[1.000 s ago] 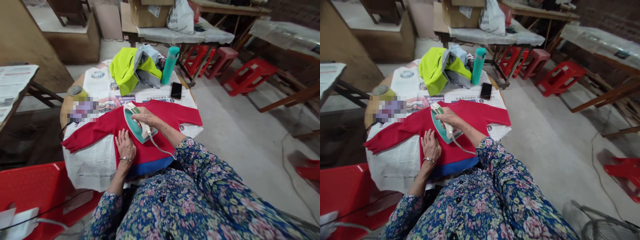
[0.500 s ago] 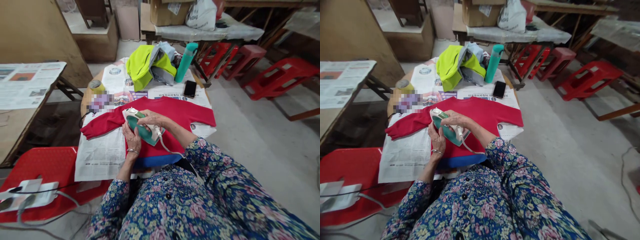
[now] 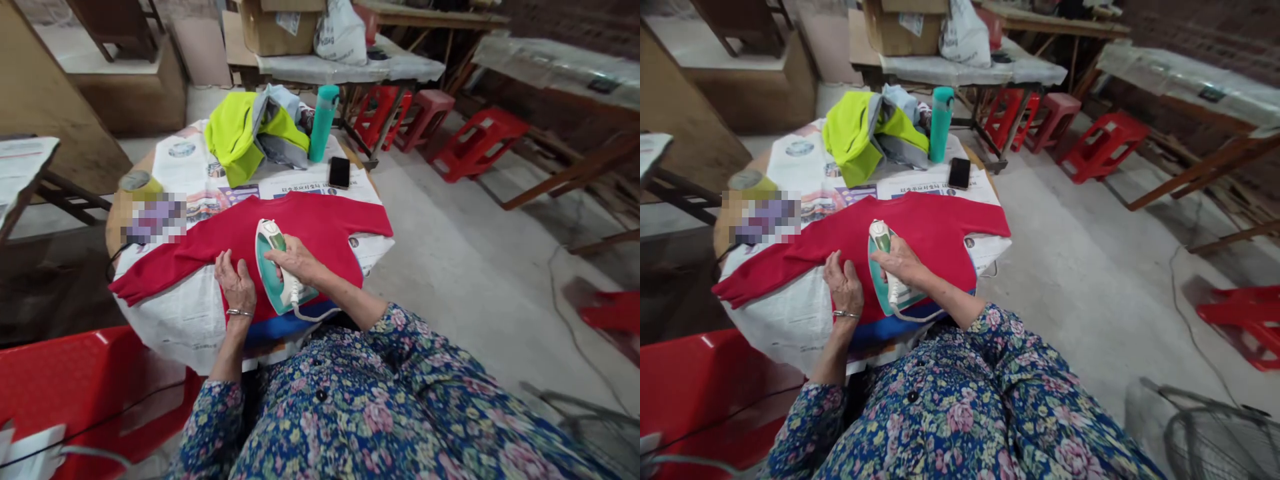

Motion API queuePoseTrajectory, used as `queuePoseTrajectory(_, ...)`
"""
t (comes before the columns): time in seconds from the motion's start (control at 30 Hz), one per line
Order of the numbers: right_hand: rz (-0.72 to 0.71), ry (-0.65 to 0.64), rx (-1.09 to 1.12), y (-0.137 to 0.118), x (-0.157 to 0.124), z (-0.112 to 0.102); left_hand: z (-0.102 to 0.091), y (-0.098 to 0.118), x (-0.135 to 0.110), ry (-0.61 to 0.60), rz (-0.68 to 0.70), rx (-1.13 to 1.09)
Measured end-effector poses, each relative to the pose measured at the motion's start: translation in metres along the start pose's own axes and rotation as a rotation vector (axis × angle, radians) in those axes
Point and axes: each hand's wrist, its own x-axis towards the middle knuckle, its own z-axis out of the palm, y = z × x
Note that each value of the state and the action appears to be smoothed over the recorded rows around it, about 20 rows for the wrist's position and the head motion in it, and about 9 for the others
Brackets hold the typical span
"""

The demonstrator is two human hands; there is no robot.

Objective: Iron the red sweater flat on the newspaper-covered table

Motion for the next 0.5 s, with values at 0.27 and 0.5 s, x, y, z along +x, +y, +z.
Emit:
queuePoseTrajectory(0.27, -0.029, -0.208, -0.034, -0.011, -0.012, 0.002, -0.012, 0.001, 0.011, -0.030, -0.031, -0.076)
queuePoseTrajectory(0.5, -0.030, -0.170, -0.096, -0.007, -0.032, -0.006, -0.019, 0.009, 0.012, -0.112, -0.014, -0.087)
